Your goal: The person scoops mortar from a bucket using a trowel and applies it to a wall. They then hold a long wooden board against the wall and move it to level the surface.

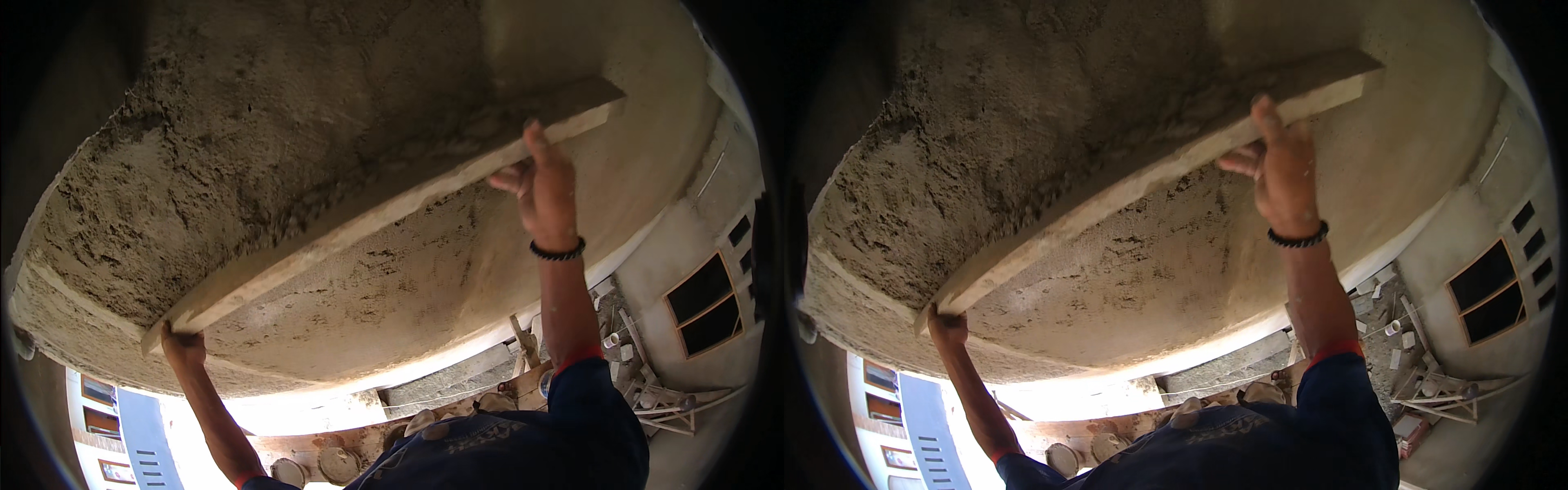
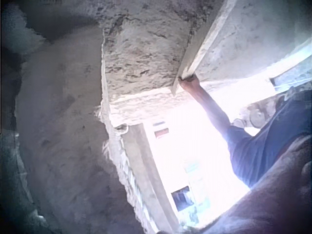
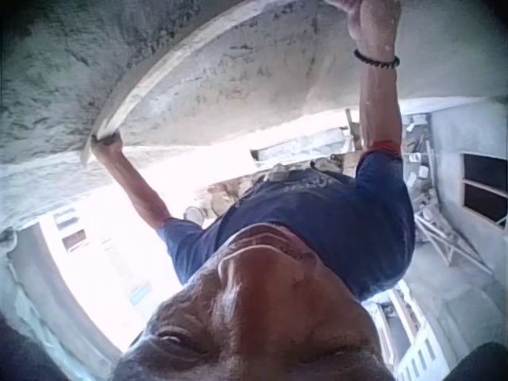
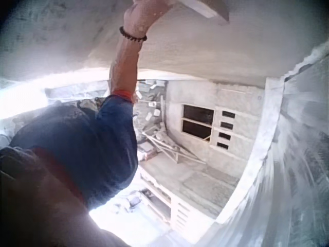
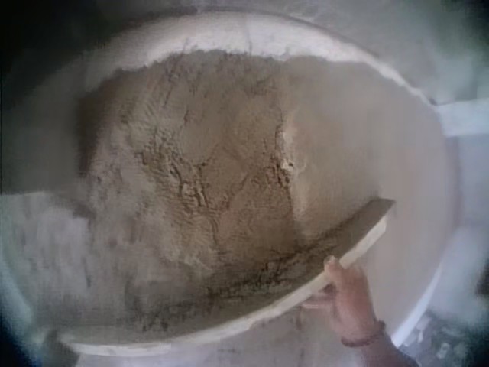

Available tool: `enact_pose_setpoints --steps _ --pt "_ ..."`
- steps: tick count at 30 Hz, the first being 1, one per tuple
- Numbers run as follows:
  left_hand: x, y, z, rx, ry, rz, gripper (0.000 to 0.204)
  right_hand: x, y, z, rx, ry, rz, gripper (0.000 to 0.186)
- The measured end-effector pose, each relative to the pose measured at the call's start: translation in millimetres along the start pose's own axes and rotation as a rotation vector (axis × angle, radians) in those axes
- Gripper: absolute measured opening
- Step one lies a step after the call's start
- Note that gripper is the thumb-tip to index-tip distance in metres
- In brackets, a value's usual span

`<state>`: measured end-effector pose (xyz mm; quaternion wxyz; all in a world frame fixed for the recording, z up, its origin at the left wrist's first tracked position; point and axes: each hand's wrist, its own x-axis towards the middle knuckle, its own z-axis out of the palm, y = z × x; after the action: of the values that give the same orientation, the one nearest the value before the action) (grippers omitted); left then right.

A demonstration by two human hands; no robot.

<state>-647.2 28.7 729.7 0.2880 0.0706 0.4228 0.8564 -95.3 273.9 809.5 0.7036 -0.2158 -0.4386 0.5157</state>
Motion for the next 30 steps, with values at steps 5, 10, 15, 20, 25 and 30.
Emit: enact_pose_setpoints --steps 5,10,15,20,25,30 --pt "57 -7 -102 0.105 0.228 -0.027 0.038 -84 111 -2 0.074 -0.041 0.203 0.068" --pt "109 -46 -184 0.169 0.325 0.052 0.035 -162 205 -12 0.163 -0.008 0.250 0.078" --pt "91 -53 -174 0.116 0.284 0.103 0.041 -143 200 -7 0.072 0.065 0.109 0.067" --pt "35 -15 -59 0.031 0.173 0.130 0.045 -57 111 2 0.159 0.159 0.039 0.040" --pt "-18 8 38 0.034 0.176 0.180 0.043 13 5 10 0.237 -0.021 -0.236 0.031" --pt "-27 42 63 0.067 -0.121 0.151 0.033 88 -87 19 0.110 -0.026 -0.337 0.055"
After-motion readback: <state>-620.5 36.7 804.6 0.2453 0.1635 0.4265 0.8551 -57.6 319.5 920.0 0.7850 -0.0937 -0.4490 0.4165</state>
